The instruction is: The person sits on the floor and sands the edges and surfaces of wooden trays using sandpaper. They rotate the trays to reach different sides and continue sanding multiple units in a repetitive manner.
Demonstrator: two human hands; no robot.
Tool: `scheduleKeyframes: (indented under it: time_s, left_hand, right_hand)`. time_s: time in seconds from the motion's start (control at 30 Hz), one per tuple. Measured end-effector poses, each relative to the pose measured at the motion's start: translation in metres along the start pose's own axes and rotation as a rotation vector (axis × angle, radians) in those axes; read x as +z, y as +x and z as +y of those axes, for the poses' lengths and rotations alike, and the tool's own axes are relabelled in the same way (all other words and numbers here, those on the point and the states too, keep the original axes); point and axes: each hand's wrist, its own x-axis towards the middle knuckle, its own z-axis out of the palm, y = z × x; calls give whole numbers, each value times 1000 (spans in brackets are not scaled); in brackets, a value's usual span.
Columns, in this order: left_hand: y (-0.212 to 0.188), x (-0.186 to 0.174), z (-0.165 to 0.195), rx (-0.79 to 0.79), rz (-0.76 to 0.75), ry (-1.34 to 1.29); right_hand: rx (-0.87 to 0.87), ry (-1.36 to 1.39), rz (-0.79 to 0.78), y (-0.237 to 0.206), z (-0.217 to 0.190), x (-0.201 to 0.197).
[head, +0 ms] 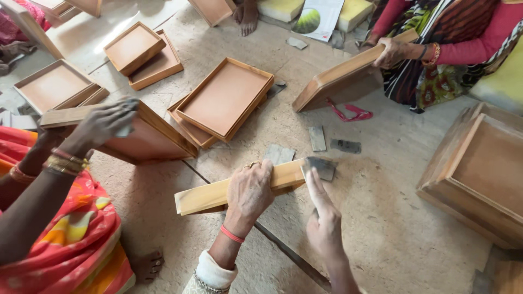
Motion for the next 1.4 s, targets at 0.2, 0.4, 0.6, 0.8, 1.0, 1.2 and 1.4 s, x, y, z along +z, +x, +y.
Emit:
scheduleKeyframes:
  time_s: [0.2,0.4,0.6,0.8,1.0,1.2,1.4]
  left_hand:
    - [-9,2,6,8,56,-22]
    - [-19,0,13,-8,39,-1]
    - [-26,9,10,-20,5,24]
    - [-42,-5,18,34,131,-20]
    - [-62,-4,26,75,213,-299]
    - [-75,18,6,156,249,-382]
    - [-114,24,-27,-53,345,-393]
  right_hand:
    - [-62,89,-74,18,10,-2]
    - [62,140,-25,-13,12,-4]
    - [332,167,-104,-9,11,-2]
    - [260,154,-23,1,-7,-10]
    - [-129,-141,158,-35,-45,-21]
    - [-202,-271,316,-47,-8,9]
    - [59,-556,248,-9,126,-28]
